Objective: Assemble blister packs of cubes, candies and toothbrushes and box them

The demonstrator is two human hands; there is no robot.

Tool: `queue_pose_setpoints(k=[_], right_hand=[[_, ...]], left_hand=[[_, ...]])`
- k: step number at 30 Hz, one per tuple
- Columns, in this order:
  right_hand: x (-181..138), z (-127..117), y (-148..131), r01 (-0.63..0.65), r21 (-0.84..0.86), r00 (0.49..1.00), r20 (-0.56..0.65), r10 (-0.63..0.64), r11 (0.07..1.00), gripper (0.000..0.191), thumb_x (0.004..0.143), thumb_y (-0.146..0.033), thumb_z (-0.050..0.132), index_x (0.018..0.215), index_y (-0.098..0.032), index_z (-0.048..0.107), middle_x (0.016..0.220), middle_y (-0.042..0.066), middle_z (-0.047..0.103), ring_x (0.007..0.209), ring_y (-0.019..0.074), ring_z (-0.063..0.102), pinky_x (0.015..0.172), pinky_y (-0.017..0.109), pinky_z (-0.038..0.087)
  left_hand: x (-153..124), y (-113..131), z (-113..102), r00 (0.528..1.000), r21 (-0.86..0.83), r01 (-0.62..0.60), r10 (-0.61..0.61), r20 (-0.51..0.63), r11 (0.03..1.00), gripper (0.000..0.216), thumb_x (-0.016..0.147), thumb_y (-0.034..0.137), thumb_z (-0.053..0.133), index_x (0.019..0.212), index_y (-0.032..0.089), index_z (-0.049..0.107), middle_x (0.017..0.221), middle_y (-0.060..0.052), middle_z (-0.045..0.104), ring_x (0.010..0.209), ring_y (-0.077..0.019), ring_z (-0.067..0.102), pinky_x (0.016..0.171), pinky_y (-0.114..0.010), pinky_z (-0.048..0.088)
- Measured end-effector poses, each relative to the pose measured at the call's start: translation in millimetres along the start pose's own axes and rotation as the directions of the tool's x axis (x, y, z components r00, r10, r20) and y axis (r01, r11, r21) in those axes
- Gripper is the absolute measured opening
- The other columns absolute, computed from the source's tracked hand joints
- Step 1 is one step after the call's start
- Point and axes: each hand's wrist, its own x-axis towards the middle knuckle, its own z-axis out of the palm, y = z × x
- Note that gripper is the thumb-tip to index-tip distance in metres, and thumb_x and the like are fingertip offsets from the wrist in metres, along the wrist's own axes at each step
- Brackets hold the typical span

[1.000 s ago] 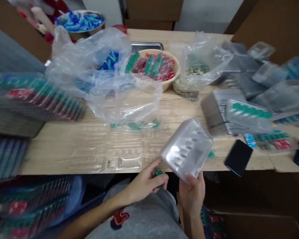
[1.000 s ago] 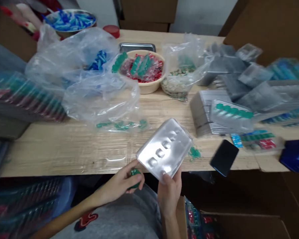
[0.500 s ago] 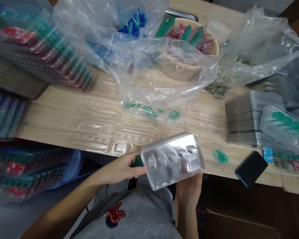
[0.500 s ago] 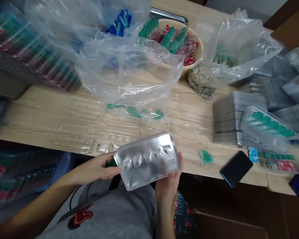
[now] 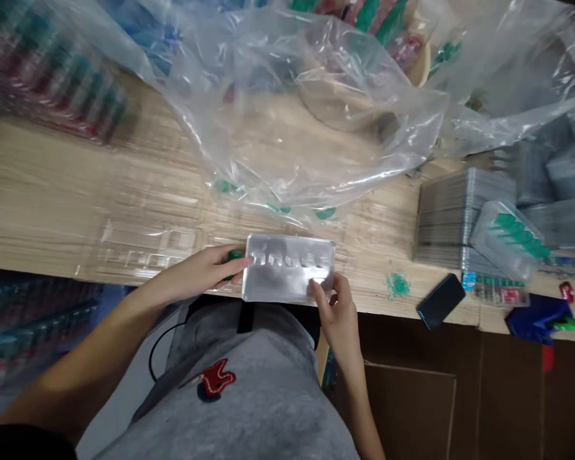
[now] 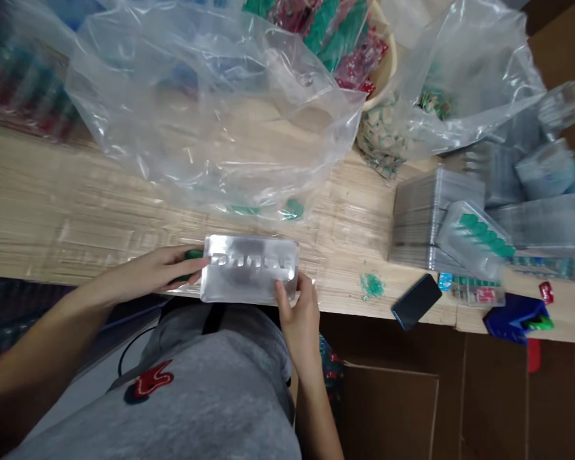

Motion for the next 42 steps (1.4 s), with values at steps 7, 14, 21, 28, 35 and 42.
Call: queue_pose_setpoints(k=[7, 14, 21, 28, 35, 42], right_hand=[[1, -18, -5, -0.022, -0.054, 1.0, -0.009, 0.022, 0.998, 0.045, 0.086, -0.052, 0.058, 0.113, -0.016, 0.061, 0.097, 0.009, 0.067, 0.081, 0.0177, 0.059, 0.069, 0.031, 0.047], [-1, -9, -41, -0.083, 0.634, 0.988, 0.152, -0.018, 0.769, 0.025, 0.089, -0.045, 0.061, 0.104, -0.026, 0.066, 0.103, 0.004, 0.069, 0.092, 0.0168, 0.066, 0.085, 0.036, 0.054], [4, 35, -77, -0.741, 0.635, 0.605, 0.773, -0.192, 0.219, 0.043, 0.085, -0.063, 0.056, 0.109, -0.029, 0.062, 0.107, 0.003, 0.063, 0.099, 0.018, 0.062, 0.092, 0.041, 0.054], [1, 33, -65, -0.705, 0.704, 0.69, 0.71, -0.141, 0.09, 0.038, 0.084, -0.053, 0.062, 0.114, -0.029, 0.063, 0.115, 0.002, 0.064, 0.111, 0.0174, 0.059, 0.1, 0.036, 0.049], [9, 27, -56, -0.565, 0.809, 0.802, 0.584, -0.121, 0.161, 0.028, 0.084, -0.046, 0.061, 0.101, -0.027, 0.07, 0.098, 0.001, 0.067, 0.084, 0.0124, 0.063, 0.071, 0.026, 0.055], [2, 26, -54, -0.25, 0.829, 0.864, 0.424, -0.272, 0.5, 0.015, 0.086, -0.036, 0.067, 0.099, -0.03, 0.071, 0.084, -0.001, 0.067, 0.063, 0.0079, 0.057, 0.048, 0.018, 0.043]], left_hand=[[-10, -7, -5, 0.976, 0.005, -0.066, 0.066, -0.207, 0.998, 0.049, 0.075, 0.053, 0.068, 0.11, 0.019, 0.059, 0.061, 0.005, 0.053, 0.048, -0.009, 0.041, 0.043, -0.019, 0.03], [-35, 9, 26, 0.983, -0.593, -0.182, 0.134, -0.125, 0.785, 0.05, 0.082, 0.067, 0.058, 0.103, 0.022, 0.061, 0.072, 0.0, 0.059, 0.044, -0.0062, 0.042, 0.038, -0.018, 0.03], [-28, 3, 70, 0.77, -0.045, -0.555, 0.493, -0.404, 0.831, 0.036, 0.099, 0.041, 0.043, 0.131, 0.028, 0.054, 0.114, -0.005, 0.066, 0.088, -0.0155, 0.065, 0.076, -0.029, 0.053], [-16, -9, 78, 0.496, 0.795, -0.467, 0.859, -0.127, 0.387, 0.03, 0.097, 0.021, 0.044, 0.126, 0.02, 0.051, 0.107, -0.006, 0.067, 0.1, -0.0186, 0.059, 0.087, -0.034, 0.046], [-19, -6, 82, 0.502, 0.704, -0.524, 0.842, -0.199, 0.479, 0.037, 0.094, 0.018, 0.05, 0.13, 0.026, 0.057, 0.115, -0.007, 0.06, 0.108, -0.0203, 0.055, 0.094, -0.037, 0.046], [-26, -11, 65, 0.803, -0.192, -0.552, 0.454, -0.387, 0.812, 0.028, 0.092, 0.039, 0.06, 0.117, 0.03, 0.068, 0.097, -0.003, 0.071, 0.09, -0.0178, 0.067, 0.085, -0.034, 0.056]])
